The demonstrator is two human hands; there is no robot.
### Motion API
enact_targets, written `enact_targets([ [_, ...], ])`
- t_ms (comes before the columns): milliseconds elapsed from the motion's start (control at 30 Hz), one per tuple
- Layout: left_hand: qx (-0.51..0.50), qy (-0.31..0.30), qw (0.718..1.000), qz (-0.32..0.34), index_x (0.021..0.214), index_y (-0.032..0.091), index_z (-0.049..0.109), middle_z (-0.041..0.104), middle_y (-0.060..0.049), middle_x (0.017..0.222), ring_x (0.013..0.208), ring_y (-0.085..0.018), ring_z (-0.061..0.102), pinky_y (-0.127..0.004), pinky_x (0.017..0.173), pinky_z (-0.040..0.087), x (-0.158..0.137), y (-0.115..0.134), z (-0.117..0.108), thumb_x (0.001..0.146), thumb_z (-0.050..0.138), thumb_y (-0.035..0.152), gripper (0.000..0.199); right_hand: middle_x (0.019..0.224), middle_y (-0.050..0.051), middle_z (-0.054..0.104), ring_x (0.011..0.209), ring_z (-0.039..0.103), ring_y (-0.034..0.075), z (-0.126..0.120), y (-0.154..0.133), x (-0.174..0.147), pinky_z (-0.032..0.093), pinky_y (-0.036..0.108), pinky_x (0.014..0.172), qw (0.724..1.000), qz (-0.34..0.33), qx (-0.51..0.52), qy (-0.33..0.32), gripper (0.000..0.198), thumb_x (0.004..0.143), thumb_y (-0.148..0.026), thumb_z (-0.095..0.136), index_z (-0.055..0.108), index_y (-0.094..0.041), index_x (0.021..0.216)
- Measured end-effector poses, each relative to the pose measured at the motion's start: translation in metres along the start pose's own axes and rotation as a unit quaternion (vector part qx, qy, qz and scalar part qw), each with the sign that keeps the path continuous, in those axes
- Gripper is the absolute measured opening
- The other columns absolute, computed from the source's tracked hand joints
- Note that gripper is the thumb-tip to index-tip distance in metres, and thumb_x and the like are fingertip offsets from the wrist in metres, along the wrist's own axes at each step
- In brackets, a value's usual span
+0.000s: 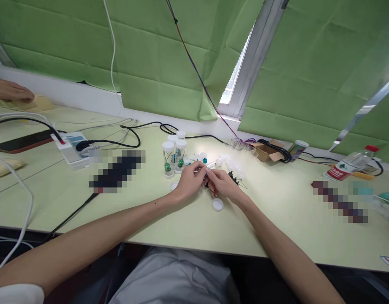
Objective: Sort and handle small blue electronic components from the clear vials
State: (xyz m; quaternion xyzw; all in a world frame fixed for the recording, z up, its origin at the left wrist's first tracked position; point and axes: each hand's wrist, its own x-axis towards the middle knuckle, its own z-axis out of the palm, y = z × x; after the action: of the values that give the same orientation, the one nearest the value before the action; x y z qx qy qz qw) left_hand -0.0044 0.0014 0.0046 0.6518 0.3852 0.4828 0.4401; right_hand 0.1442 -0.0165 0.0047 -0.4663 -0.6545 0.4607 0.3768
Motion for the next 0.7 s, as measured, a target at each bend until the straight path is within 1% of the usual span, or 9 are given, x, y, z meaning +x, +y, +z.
enact_targets([
  [367,0.004,-0.002,1.000,0.004,0.076,0.019,0.056,0.055,0.003,0.060,0.049,-0.010,0.050,-0.023,0.050,0.039,0.0013,-0.0028,-0.0002,0.088,0.053,0.028,0.016,0.048,-0.004,0.048,0.040,0.049,0.012,0.0000,-0.0008,-0.0001,0.040,0.023,0.037,1.000,-0.001,-0.012,0.000,0.053,0.092,-0.066,0.044,0.056,-0.019,0.071],
  [700,-0.005,-0.002,1.000,0.001,0.076,0.019,0.056,0.054,0.004,0.058,0.048,-0.010,0.049,-0.024,0.049,0.038,0.0007,-0.0017,0.0002,0.088,0.053,0.030,0.016,0.048,-0.004,0.048,0.040,0.049,0.012,0.0002,-0.0018,-0.0004,0.039,0.023,0.037,1.000,-0.003,-0.006,0.002,0.053,0.092,-0.065,0.044,0.057,-0.019,0.071],
])
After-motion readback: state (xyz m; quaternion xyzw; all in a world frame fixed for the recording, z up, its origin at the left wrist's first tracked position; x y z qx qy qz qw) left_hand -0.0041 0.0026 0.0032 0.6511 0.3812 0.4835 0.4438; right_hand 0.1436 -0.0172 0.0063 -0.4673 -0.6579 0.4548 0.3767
